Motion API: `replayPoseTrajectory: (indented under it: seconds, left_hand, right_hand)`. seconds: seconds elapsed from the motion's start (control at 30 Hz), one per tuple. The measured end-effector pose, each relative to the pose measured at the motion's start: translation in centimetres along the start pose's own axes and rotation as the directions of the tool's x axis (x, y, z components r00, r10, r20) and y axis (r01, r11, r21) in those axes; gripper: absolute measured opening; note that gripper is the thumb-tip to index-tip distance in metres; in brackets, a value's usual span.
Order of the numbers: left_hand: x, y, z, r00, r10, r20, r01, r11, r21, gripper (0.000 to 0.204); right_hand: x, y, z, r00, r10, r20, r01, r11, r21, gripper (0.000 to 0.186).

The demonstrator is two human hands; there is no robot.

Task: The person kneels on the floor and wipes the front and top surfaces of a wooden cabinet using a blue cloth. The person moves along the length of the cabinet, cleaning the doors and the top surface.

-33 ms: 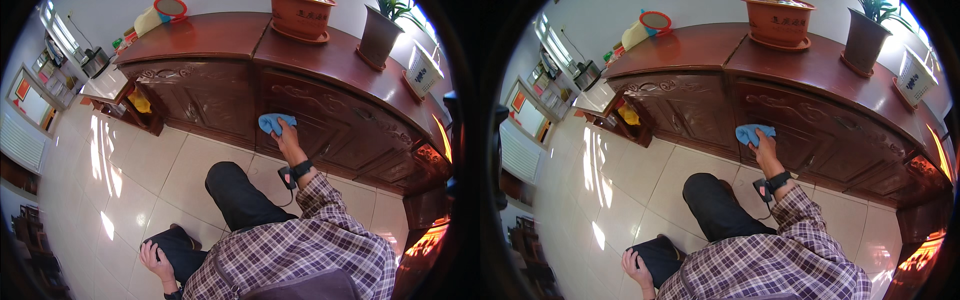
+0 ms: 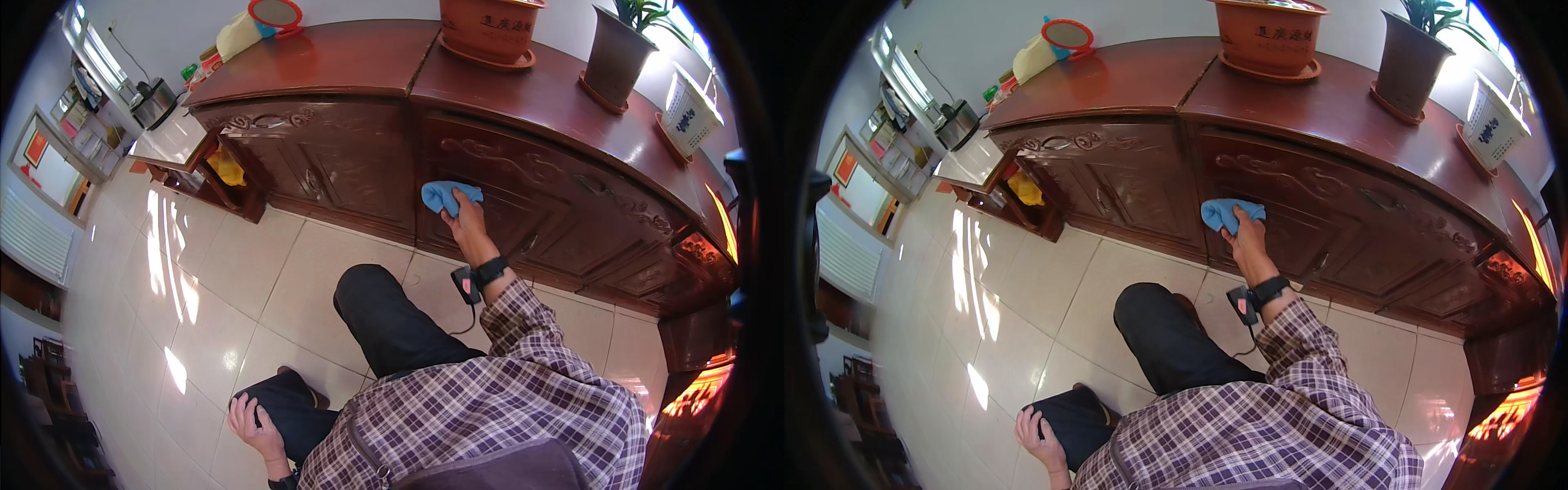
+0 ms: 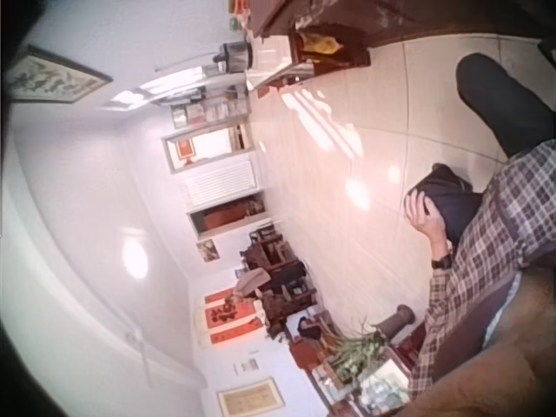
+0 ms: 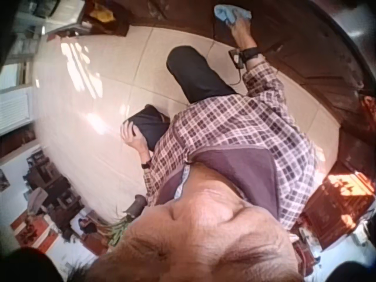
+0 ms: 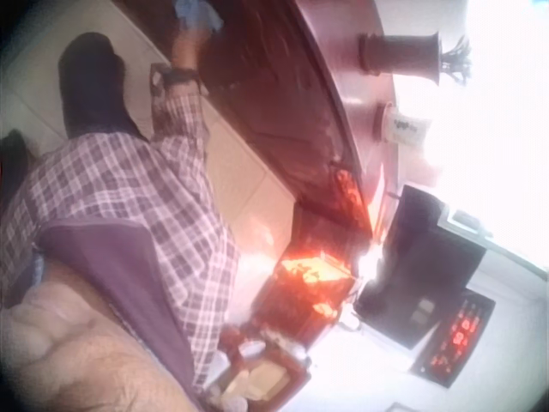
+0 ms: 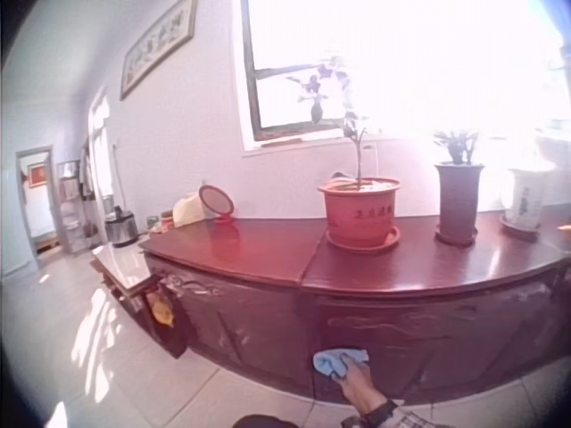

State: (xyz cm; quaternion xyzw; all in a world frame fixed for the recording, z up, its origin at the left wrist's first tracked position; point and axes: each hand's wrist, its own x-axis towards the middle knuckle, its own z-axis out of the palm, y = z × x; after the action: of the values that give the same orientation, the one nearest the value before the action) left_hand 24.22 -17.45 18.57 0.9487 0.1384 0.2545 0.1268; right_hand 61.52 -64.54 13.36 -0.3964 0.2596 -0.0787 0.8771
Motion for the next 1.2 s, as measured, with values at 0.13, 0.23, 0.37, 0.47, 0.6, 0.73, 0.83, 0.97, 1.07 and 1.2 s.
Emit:
replayPoseTrajectory:
  seconds: [0.13,0.23,0.37,0.47,0.6,0.73,0.83,0.97,1.07,1.2]
  left_hand:
    - [0.0,0.0,0.2,1.000,0.018,-0.005,-0.018,1.000,0.021,0.014]
    - [0.2,0.3,0.2,1.000,0.030,-0.005,-0.030,0.999,0.020,0.014]
    - [0.2,0.2,0.4,1.000,0.030,0.001,-0.030,0.999,0.011,0.014]
    - [0.5,0.2,0.7,0.999,0.039,0.001,-0.039,0.999,0.005,0.014]
    - [1.0,0.1,1.0,0.999,0.049,0.012,-0.049,0.999,-0.018,0.016]
    - [1.3,0.3,1.1,0.998,0.058,0.009,-0.057,0.998,-0.023,0.017]
    - [1.1,0.3,0.9,0.999,0.044,0.002,-0.044,0.999,-0.021,0.017]
    - [0.8,0.2,0.6,0.999,0.033,-0.001,-0.033,0.999,0.003,0.016]
    - [0.6,0.2,0.4,1.000,0.025,-0.009,-0.025,1.000,0.006,0.016]
    - [0.2,0.0,0.1,1.000,0.015,-0.011,-0.015,1.000,0.011,0.016]
  right_hand:
    - [1.6,-1.1,-0.6,1.000,0.028,-0.008,-0.027,0.994,0.108,0.020]
    - [1.4,-2.2,-3.0,0.999,0.017,-0.035,-0.011,0.987,0.163,0.019]
    - [0.5,-4.5,-7.4,0.993,-0.052,-0.108,0.072,0.980,0.187,0.019]
    - [-0.1,-6.6,-11.1,0.982,-0.108,-0.156,0.132,0.979,0.155,0.022]
    - [-1.3,-8.8,-14.8,0.950,-0.155,-0.271,0.198,0.970,0.140,0.022]
    - [-2.8,-9.9,-16.0,0.924,-0.193,-0.331,0.208,0.978,0.011,0.024]
    - [-3.2,-10.0,-14.9,0.899,-0.321,-0.299,0.282,0.945,-0.167,0.026]
    - [-2.8,-8.7,-11.3,0.918,-0.339,-0.207,0.274,0.918,-0.287,0.026]
    - [-2.1,-6.4,-7.6,0.936,-0.338,-0.103,0.288,0.899,-0.330,0.024]
    - [-0.4,-2.5,-3.1,0.938,-0.340,0.071,0.342,0.867,-0.364,0.022]
